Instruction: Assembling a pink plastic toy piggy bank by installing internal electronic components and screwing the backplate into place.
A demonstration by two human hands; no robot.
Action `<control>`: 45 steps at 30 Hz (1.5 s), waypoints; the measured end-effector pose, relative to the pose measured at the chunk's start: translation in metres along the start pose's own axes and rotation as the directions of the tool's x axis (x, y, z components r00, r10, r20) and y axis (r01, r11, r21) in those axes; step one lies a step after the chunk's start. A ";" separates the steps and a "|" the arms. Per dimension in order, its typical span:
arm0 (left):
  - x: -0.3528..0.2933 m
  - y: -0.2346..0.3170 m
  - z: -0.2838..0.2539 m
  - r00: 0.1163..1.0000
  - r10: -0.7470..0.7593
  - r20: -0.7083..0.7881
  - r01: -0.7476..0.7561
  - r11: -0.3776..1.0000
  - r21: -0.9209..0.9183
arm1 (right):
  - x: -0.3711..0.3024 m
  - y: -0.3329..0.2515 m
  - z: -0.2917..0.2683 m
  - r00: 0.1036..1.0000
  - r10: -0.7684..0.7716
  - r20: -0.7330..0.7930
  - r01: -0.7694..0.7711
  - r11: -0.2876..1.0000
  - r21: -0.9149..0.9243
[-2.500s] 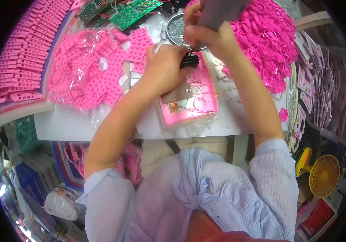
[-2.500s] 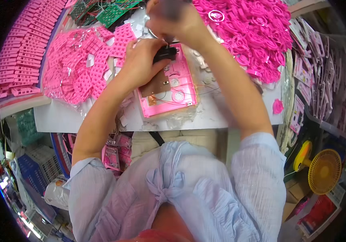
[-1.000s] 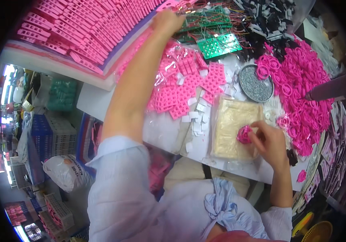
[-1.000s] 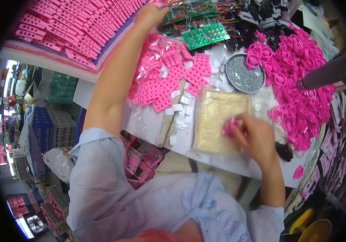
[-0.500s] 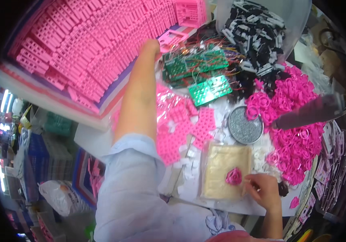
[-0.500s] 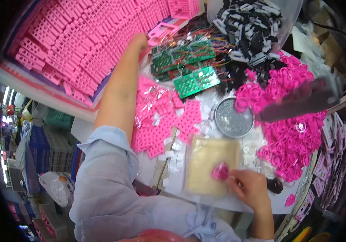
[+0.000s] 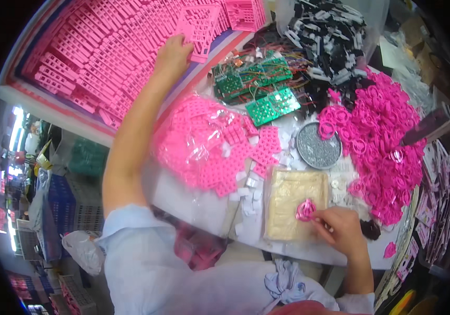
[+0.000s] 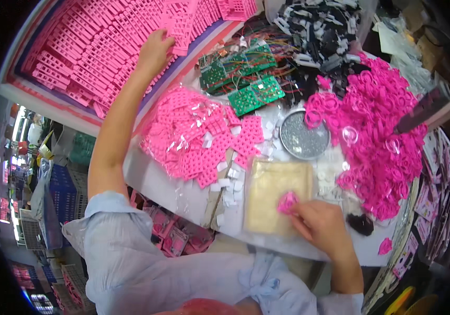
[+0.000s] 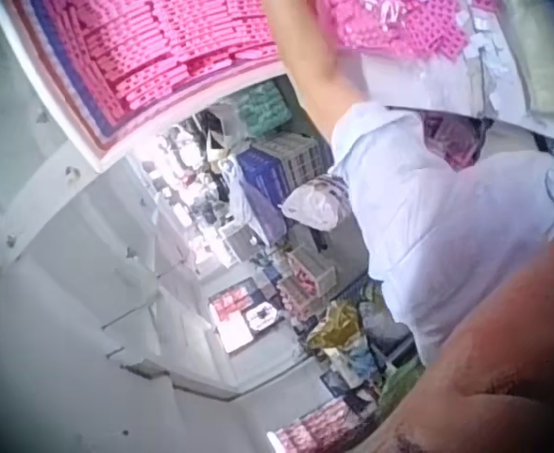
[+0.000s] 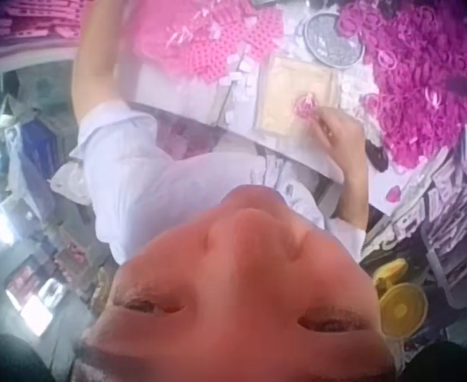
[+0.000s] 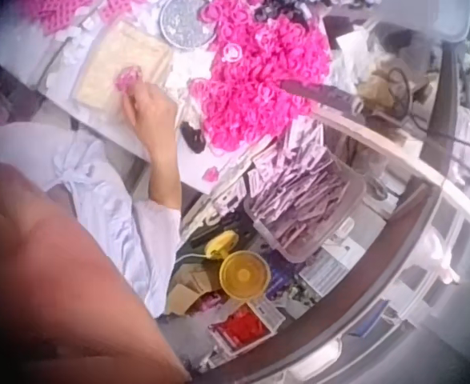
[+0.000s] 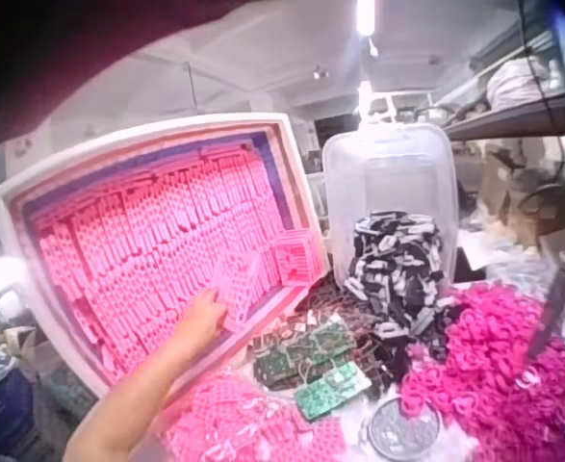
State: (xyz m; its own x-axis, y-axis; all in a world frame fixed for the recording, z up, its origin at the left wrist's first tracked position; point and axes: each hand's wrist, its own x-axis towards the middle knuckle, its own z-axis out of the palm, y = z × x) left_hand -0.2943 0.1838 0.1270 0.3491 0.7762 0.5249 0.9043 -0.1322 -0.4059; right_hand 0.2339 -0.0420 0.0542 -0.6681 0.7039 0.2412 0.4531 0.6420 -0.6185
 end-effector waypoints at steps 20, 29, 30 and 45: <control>-0.148 0.278 -0.250 0.934 0.196 0.297 0.195 0.418 -0.888 | -0.047 -0.004 0.004 0.956 0.216 0.200 -0.258 0.286 0.923; -0.134 0.298 -0.189 0.670 0.538 0.510 0.585 0.040 -0.810 | -0.059 0.042 -0.049 0.887 0.437 0.151 -0.450 0.744 0.494; -0.147 0.288 -0.191 0.692 0.411 0.594 0.664 -0.039 -0.746 | -0.068 0.059 -0.066 0.894 0.446 -0.040 -0.401 0.838 0.371; -0.164 0.303 -0.186 0.785 -0.001 0.619 0.591 -0.298 -0.750 | -0.094 0.291 -0.239 0.562 0.583 -0.587 -0.771 0.111 -0.627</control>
State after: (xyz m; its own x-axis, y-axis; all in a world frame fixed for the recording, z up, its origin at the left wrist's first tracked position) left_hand -0.0316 -0.0976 0.0570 0.1213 0.9913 -0.0505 0.1209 0.0357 0.9920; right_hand 0.5693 0.1513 0.0303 0.2356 0.9480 0.2139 0.9355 -0.2809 0.2146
